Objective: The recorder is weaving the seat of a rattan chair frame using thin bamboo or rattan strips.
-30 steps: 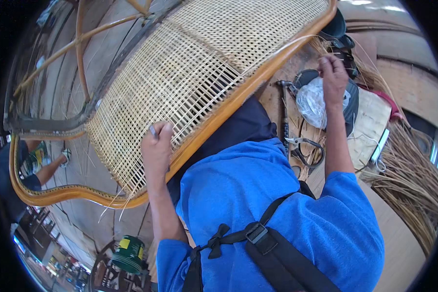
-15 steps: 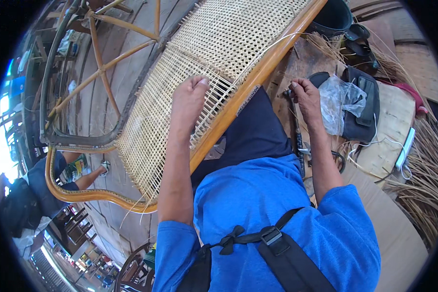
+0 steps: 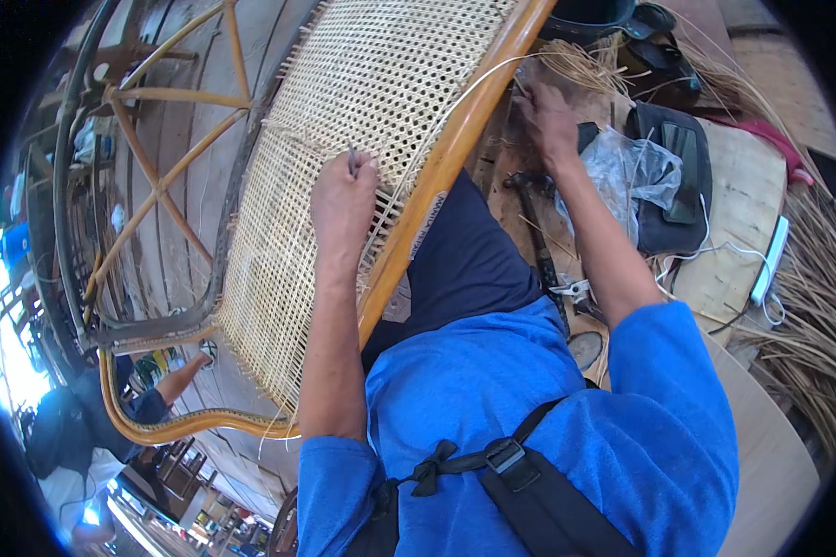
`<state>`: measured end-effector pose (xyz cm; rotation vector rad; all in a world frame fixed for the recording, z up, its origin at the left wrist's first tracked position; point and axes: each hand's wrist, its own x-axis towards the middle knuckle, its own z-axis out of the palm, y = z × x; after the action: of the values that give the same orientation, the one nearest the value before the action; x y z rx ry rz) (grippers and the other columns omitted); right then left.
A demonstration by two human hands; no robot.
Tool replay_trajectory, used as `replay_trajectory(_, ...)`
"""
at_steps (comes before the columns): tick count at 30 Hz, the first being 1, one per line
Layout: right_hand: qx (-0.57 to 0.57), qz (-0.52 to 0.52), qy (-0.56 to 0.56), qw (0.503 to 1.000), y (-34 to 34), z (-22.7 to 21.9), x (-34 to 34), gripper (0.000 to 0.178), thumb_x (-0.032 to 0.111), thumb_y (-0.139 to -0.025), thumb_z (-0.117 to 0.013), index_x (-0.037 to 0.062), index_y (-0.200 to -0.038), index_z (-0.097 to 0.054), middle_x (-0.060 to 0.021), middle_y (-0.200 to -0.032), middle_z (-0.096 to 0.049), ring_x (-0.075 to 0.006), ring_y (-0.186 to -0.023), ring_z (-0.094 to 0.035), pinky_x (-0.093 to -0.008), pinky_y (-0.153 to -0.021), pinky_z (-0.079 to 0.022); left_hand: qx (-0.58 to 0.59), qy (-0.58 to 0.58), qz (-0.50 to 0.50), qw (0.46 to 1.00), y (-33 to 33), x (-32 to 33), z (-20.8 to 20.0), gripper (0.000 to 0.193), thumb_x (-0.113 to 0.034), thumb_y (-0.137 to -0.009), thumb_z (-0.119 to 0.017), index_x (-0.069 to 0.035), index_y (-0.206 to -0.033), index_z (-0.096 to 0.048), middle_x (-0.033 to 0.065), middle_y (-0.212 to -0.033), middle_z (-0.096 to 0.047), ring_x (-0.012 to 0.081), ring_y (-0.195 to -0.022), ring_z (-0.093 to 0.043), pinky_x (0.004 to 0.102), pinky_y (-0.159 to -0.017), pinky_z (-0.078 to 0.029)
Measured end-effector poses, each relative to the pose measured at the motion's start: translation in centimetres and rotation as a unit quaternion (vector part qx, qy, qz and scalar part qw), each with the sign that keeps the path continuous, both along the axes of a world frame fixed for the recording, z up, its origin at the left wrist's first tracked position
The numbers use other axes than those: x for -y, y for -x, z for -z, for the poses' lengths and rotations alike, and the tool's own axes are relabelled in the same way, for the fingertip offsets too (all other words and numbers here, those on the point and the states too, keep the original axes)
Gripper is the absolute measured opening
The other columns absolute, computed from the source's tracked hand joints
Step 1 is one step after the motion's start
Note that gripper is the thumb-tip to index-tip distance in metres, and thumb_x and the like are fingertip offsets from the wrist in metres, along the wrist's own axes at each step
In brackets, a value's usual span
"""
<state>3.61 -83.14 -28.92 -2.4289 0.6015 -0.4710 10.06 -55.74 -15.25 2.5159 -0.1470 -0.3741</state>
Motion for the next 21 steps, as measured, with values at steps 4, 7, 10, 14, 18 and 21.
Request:
replay_trajectory(4,-0.068,0.029,0.001,0.997,-2.6,2.7,1.9,0.028,0.022,-0.083,-0.056,0.0056,-0.105,-0.057,-0.018,-0.09,-0.06,-0.0372,-0.092,-0.058,-0.0449,-0.077,-0.046,0.074,-0.034,0.069,0.994,0.3,-0.1,0.7,0.021,-0.02,-0.083,-0.061,0.0,-0.089,-0.063,0.0052,-0.072,-0.06,0.012,-0.063,-0.053,0.0268,-0.062,-0.044)
replay_trajectory(7,-0.077,-0.013,-0.01,0.997,-3.0,2.3,2.7,0.023,0.02,-0.078,-0.054,0.0014,-0.089,-0.062,-0.0211,-0.088,-0.062,-0.0408,-0.086,-0.059,-0.0467,-0.072,-0.048,-0.027,-0.004,0.023,0.999,0.1,0.6,-0.3,0.019,-0.018,-0.082,-0.061,0.0,-0.088,-0.062,0.008,-0.076,-0.06,0.0151,-0.067,-0.054,0.0287,-0.065,-0.044)
replay_trajectory(10,-0.096,-0.048,-0.118,0.987,-1.5,-0.9,2.7,0.027,0.022,-0.078,-0.054,-0.0022,-0.088,-0.062,-0.0248,-0.092,-0.061,-0.0418,-0.091,-0.058,-0.0466,-0.075,-0.047,-0.053,0.039,-0.009,0.998,0.9,0.4,-0.8,0.017,-0.016,-0.082,-0.06,0.001,-0.085,-0.061,0.0088,-0.077,-0.059,0.0148,-0.068,-0.054,0.0296,-0.066,-0.044)
replay_trajectory(14,-0.125,-0.02,-0.18,0.976,1.4,-1.8,2.1,0.027,0.023,-0.079,-0.055,-0.0023,-0.087,-0.061,-0.0227,-0.081,-0.062,-0.0361,-0.078,-0.061,-0.043,-0.07,-0.047,-0.083,0.104,-0.017,0.991,0.6,-0.6,-1.3,0.017,-0.015,-0.082,-0.06,0.001,-0.088,-0.061,0.0071,-0.076,-0.061,0.0137,-0.071,-0.055,0.0285,-0.068,-0.044)
replay_trajectory(18,-0.08,0.046,-0.479,0.873,5.1,-10.6,-2.0,0.017,0.017,-0.09,-0.051,0.0038,-0.089,-0.061,-0.0002,-0.066,-0.053,-0.007,-0.052,-0.049,-0.0223,-0.047,-0.038,-0.139,0.2,-0.052,0.969,-0.5,-3.0,-0.2,0.019,-0.014,-0.082,-0.06,0.001,-0.093,-0.063,0.0035,-0.078,-0.061,0.0113,-0.071,-0.055,0.0245,-0.068,-0.044)
replay_trajectory(21,-0.048,-0.016,-0.518,0.854,5.2,-14.5,-6.0,0.015,0.016,-0.091,-0.051,0.0036,-0.09,-0.06,0.0021,-0.066,-0.052,-0.0043,-0.053,-0.046,-0.0206,-0.047,-0.038,-0.18,0.254,-0.098,0.945,-0.6,-2.9,-1.1,0.018,-0.014,-0.083,-0.059,0.001,-0.093,-0.062,0.001,-0.075,-0.059,0.0078,-0.062,-0.051,0.0228,-0.059,-0.043)
